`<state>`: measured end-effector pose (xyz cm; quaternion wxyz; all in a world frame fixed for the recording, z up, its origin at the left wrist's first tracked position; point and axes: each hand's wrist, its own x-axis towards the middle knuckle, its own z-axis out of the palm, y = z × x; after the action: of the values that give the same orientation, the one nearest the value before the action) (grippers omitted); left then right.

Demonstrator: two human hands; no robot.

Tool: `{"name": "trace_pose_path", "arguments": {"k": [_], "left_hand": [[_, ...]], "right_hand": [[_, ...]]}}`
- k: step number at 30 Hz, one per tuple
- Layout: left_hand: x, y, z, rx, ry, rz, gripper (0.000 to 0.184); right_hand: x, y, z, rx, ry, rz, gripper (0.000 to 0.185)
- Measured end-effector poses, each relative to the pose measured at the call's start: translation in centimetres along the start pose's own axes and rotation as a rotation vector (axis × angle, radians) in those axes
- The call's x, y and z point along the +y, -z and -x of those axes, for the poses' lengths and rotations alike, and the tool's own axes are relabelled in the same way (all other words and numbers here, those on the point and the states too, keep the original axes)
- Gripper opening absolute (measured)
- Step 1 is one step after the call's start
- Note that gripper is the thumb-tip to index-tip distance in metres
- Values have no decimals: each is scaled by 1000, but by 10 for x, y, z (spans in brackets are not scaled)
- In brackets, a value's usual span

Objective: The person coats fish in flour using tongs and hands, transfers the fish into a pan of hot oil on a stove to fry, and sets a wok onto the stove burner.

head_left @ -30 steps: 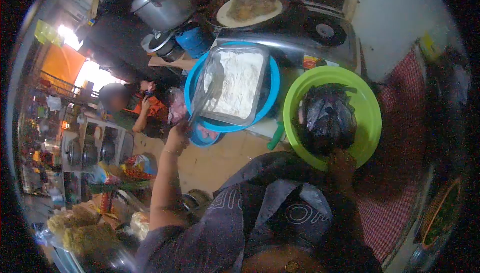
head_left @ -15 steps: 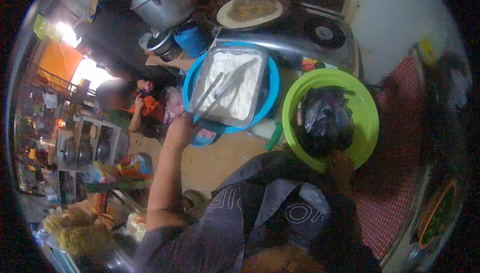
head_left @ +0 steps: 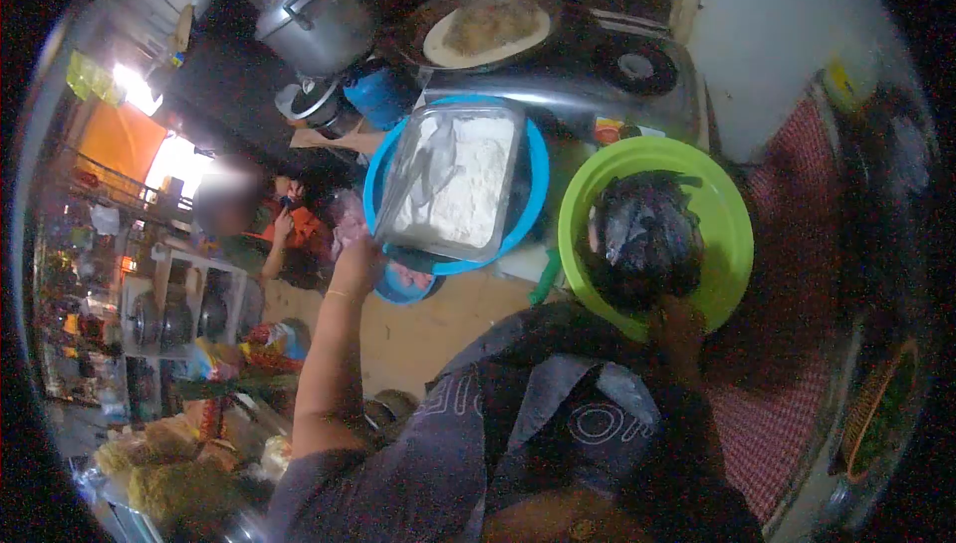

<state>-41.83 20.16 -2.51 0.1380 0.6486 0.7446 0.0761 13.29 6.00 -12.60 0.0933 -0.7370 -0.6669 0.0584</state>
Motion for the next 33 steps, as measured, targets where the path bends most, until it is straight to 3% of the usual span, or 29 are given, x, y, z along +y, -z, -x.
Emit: {"name": "trace_pose_path", "arguments": {"k": [3,7,12,15,18,20,23,26,29,33], "left_hand": [[-17,-5,1,-39,-9,282,20],[18,19,32,-136,87,503,16],[-13,-1,22,-143,22,384,19],[-20,-7,19,-196,128,510,34],[-2,6,28,41,-184,33,24],[15,14,33,24,-98,84,29],[18,2,28,23,-84,70,34],[18,-3,21,49,-143,39,34],[39,3,29,126,-118,103,29],[39,2,49,163,-43,206,29]], "right_hand": [[0,-1,4,94,65,9,33],[4,-2,7,103,110,-22,33],[1,1,3,55,46,-7,28],[0,-4,7,71,24,54,25],[10,-19,8,91,-13,142,25],[14,-17,4,-17,-77,122,25],[25,-26,8,172,117,107,27],[16,-16,9,141,83,82,29],[25,-30,10,351,143,12,29],[16,-28,16,269,76,134,28]]}}
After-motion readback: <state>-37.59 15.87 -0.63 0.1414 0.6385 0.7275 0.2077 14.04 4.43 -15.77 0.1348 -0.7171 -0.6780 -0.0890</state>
